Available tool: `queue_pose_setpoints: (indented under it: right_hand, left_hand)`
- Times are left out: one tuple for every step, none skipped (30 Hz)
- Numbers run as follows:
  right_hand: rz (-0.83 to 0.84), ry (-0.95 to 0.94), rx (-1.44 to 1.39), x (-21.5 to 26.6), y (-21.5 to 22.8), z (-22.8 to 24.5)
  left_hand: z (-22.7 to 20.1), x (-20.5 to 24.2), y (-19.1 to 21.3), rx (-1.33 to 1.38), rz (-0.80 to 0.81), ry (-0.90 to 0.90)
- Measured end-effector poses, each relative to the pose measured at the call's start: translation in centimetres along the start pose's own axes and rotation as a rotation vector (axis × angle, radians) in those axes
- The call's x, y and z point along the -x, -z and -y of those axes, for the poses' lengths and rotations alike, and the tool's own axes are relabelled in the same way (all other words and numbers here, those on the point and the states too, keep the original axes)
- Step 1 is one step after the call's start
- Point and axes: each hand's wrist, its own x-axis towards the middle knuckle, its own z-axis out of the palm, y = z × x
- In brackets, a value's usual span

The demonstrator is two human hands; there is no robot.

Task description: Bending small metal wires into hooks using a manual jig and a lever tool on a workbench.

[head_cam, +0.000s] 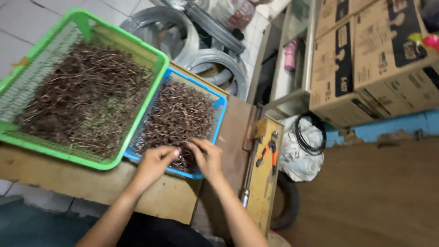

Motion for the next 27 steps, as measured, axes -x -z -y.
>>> queue_pose_setpoints:
  right_hand:
    - [0.015, 0.007, -0.003, -1.6, -0.7, -0.1]
    - [0.051, 0.049, 0.067, -3.3, -1.4, -0.3]
    - [0.087, 0.098, 0.138, -5.2, -2.1, -0.4]
    - [0.101, 0.11, 0.136, -6.4, -2.2, -0.5]
    - [0.131, 0.138, 0.225, -7.7, -2.5, -0.7]
    - [0.159, 0.168, 0.315, -9.0, -3.0, -0.9]
    - [0.184, 0.182, 0.307, -9.6, -3.0, -1.0]
    - [0.207, 0.185, 0.481, -10.3, -3.0, -1.1]
    - [0.219, 0.182, 0.658, -10.9, -2.9, -1.3]
    - [0.235, 0.192, 0.651, -11.4, -3.3, 0.1]
    - [0.222, 0.19, 0.668, -11.8, -3.6, 1.3]
    - [0.209, 0.189, 0.685, -12.3, -3.8, 2.6]
    - [0.215, 0.189, 0.683, -12.7, -5.2, 3.1]
    - [0.23, 0.245, 0.662, -13.0, -6.5, 3.5]
    - [0.246, 0.299, 0.641, -13.1, -7.9, 4.0]
    - [0.253, 0.297, 0.638, -13.1, -9.9, 3.7]
    - [0.304, 0.384, 0.641, -13.0, -12.1, 3.5]
    - [0.355, 0.473, 0.643, -13.0, -14.2, 3.3]
    - [0.353, 0.477, 0.638, -13.0, -16.3, 2.8]
    - [0.415, 0.506, 0.642, -12.9, -18.3, 2.3]
    - [0.484, 0.537, 0.646, -12.6, -20.4, 1.8]
    - [0.489, 0.543, 0.641, -12.5, -21.1, 1.7]
    - [0.516, 0.523, 0.688, -12.3, -21.9, 1.6]
    - [0.542, 0.503, 0.735, -12.1, -22.6, 1.6]
    - [0.55, 0.51, 0.733, -12.2, -23.1, 0.8]
    - [0.557, 0.499, 0.741, -12.2, -23.6, 0.0]
    - [0.558, 0.49, 0.747, -12.4, -24.1, -0.7]
  left_hand:
    - [-0.4, -0.8, 0.7, 0.005, -0.015, 0.003]
    - [-0.8, -1.6, 1.5, -0.173, -0.1, -0.04]
    - [-1.3, -2.5, 2.2, -0.35, -0.187, -0.083]
    - [-2.7, -2.9, 2.5, -0.345, -0.205, -0.08]
    - [-4.1, -3.2, 3.0, -0.495, -0.229, -0.08]
    - [-5.4, -3.6, 3.6, -0.646, -0.252, -0.075]
    - [-4.4, -4.3, 3.5, -0.641, -0.275, -0.056]
    - [-3.3, -5.2, 3.5, -0.665, -0.279, -0.057]
    - [-2.2, -6.1, 3.5, -0.692, -0.272, -0.063]
    - [-2.6, -5.4, 4.3, -0.69, -0.285, -0.048]
    - [-3.0, -4.9, 5.0, -0.654, -0.281, -0.095]
    - [-3.5, -4.5, 5.7, -0.618, -0.277, -0.143]
    - [-3.1, -4.0, 7.0, -0.618, -0.279, -0.137]
    - [-2.7, -3.4, 8.3, -0.627, -0.345, -0.204]
    - [-2.3, -2.8, 9.6, -0.637, -0.41, -0.269]
    - [-1.6, -2.6, 11.2, -0.638, -0.409, -0.262]
    - [-1.0, -2.5, 12.9, -0.779, -0.461, -0.292]
    - [-0.5, -2.2, 14.7, -0.921, -0.511, -0.321]
    - [0.1, -2.2, 15.8, -0.926, -0.516, -0.321]
    - [0.7, -2.1, 16.9, -0.958, -0.55, -0.298]
    - [1.4, -1.7, 17.8, -0.988, -0.586, -0.267]
    - [0.5, -1.7, 17.7, -0.989, -0.593, -0.261]
    - [-0.4, -1.6, 17.6, -0.918, -0.563, -0.224]
    - [-1.4, -1.5, 17.5, -0.846, -0.533, -0.189]
    - [-0.9, -1.6, 17.3, -0.844, -0.54, -0.182]
    - [-0.4, -1.7, 17.1, -0.865, -0.555, -0.245]
    - [0.0, -1.9, 17.2, -0.89, -0.571, -0.315]
